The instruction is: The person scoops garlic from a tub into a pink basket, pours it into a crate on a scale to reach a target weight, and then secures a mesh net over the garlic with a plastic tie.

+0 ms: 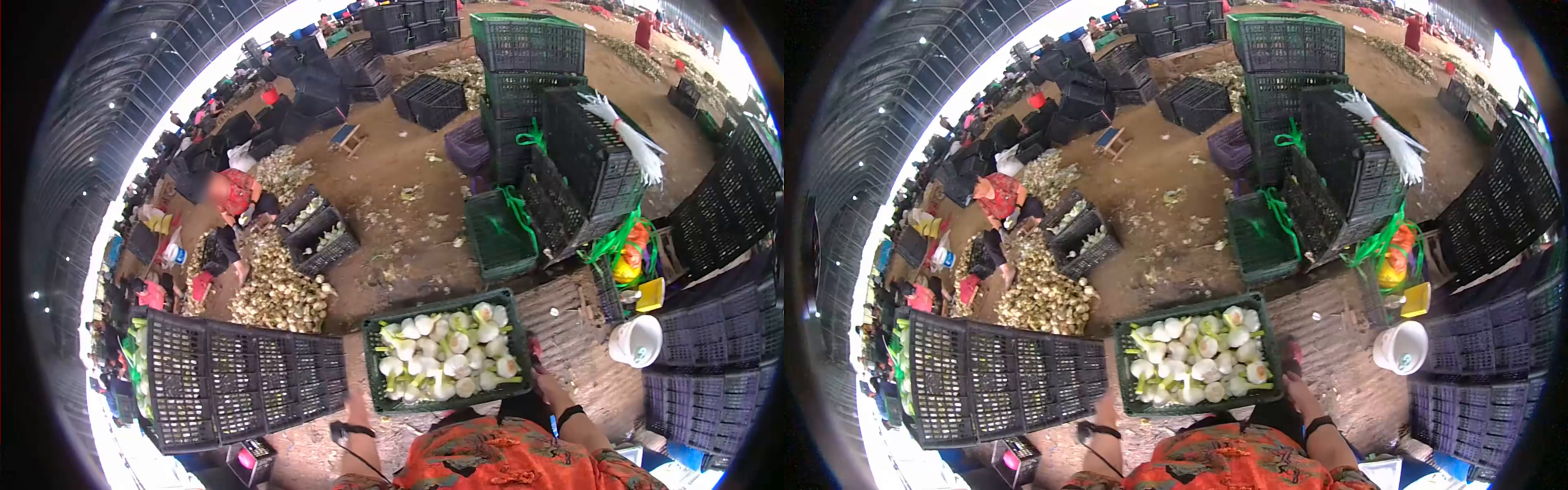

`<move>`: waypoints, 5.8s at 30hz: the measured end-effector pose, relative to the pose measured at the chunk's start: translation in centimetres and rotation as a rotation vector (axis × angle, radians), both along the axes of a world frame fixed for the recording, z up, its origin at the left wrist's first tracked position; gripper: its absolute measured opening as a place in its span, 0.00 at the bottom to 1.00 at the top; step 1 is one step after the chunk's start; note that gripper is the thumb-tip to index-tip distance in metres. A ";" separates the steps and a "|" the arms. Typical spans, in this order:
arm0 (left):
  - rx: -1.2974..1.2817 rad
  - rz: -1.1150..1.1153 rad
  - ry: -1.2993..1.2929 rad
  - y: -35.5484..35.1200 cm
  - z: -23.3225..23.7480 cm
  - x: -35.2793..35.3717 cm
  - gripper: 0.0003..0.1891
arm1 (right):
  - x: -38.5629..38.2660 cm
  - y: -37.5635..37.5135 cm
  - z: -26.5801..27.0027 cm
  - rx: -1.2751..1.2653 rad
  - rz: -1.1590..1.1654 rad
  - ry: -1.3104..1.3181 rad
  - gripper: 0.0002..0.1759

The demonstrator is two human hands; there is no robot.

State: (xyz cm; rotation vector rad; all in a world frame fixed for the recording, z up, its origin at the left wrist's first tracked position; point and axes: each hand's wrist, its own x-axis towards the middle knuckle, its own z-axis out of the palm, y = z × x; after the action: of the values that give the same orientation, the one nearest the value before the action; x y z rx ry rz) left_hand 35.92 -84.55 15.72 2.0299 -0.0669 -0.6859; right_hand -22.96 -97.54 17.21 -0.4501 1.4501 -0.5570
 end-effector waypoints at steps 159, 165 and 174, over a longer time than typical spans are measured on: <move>-0.464 -1.035 -0.452 -16.3 26.7 -28.4 0.16 | 11.2 -10.8 20.4 -1.009 1.049 0.385 0.10; -0.154 -1.191 -0.690 -11.0 19.5 -31.5 0.18 | 6.4 -9.0 20.0 -0.724 0.607 0.361 0.09; -0.433 -1.209 -0.510 -16.3 23.7 -31.1 0.03 | 6.1 -11.7 19.2 -1.085 0.799 0.482 0.06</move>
State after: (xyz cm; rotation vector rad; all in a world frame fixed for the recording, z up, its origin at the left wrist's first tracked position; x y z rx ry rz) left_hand 4.82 -100.89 39.41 1.5277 -1.6749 -0.7234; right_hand -16.83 -109.20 36.40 -2.0224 1.1415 -0.5475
